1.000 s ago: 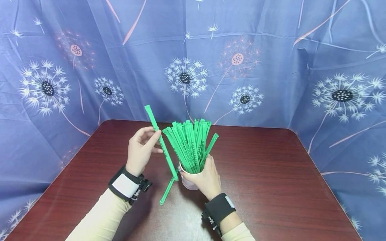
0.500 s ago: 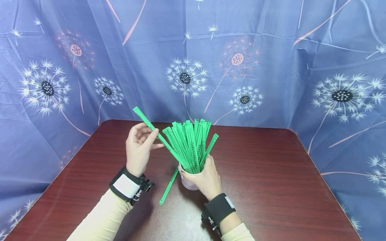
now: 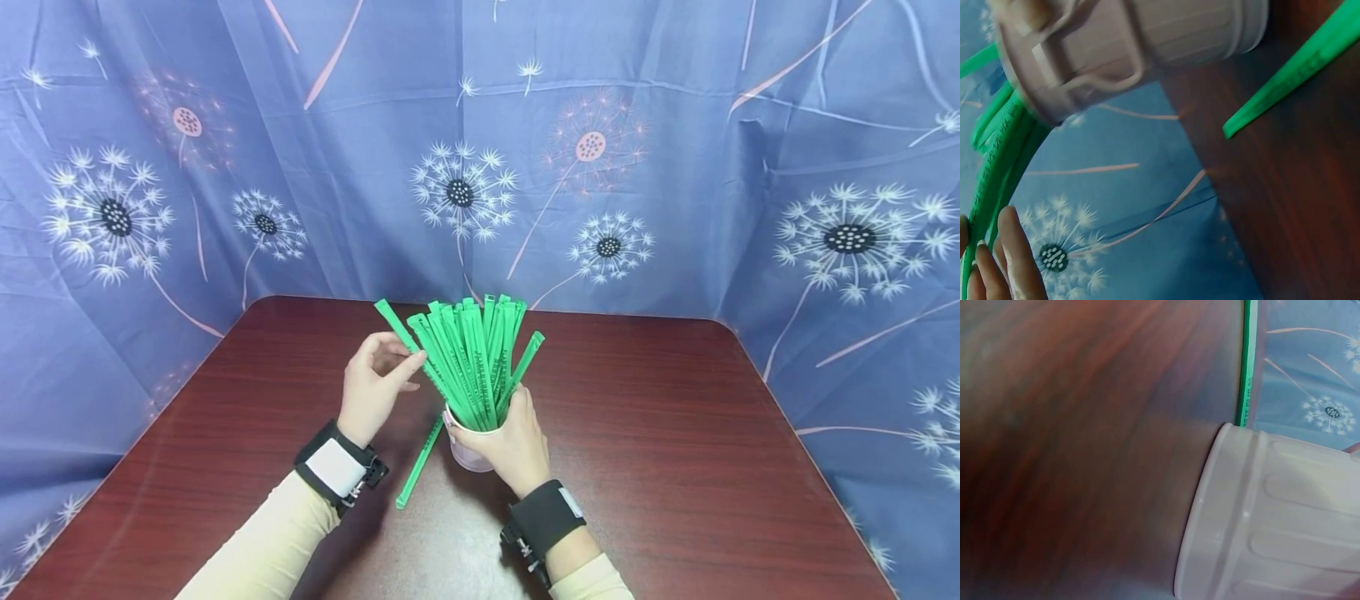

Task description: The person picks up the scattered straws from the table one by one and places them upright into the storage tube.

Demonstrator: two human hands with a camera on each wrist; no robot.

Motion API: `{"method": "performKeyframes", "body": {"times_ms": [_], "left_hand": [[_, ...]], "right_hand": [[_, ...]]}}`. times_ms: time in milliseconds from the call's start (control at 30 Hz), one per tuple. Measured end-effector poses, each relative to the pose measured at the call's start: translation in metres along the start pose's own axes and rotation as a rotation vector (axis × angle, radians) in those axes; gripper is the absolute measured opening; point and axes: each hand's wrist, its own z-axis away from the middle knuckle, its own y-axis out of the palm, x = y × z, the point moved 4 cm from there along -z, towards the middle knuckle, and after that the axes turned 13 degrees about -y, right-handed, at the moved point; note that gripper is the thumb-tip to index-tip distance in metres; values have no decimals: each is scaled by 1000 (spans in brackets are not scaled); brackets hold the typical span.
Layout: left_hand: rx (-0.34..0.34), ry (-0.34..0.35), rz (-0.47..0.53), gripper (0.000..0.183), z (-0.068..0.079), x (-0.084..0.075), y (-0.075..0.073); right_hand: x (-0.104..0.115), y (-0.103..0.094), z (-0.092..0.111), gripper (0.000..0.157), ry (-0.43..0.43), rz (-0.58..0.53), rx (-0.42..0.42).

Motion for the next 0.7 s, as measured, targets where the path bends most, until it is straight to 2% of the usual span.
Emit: {"method": "performKeyframes", "body": {"times_ms": [300, 433, 567, 700], "left_hand": [[15, 43, -259, 26, 4, 16, 14], [39, 55, -342, 24, 4, 20, 17], [99, 24, -367, 24, 4, 28, 18], [156, -58, -311, 25, 4, 41, 19]], "right_hand": [[0, 0, 0, 91, -12, 4, 1], [0, 0, 0, 92, -11, 15, 2], [0, 0, 1, 92, -4, 16, 3], [-1, 0, 0, 92, -11, 11, 3]]}}
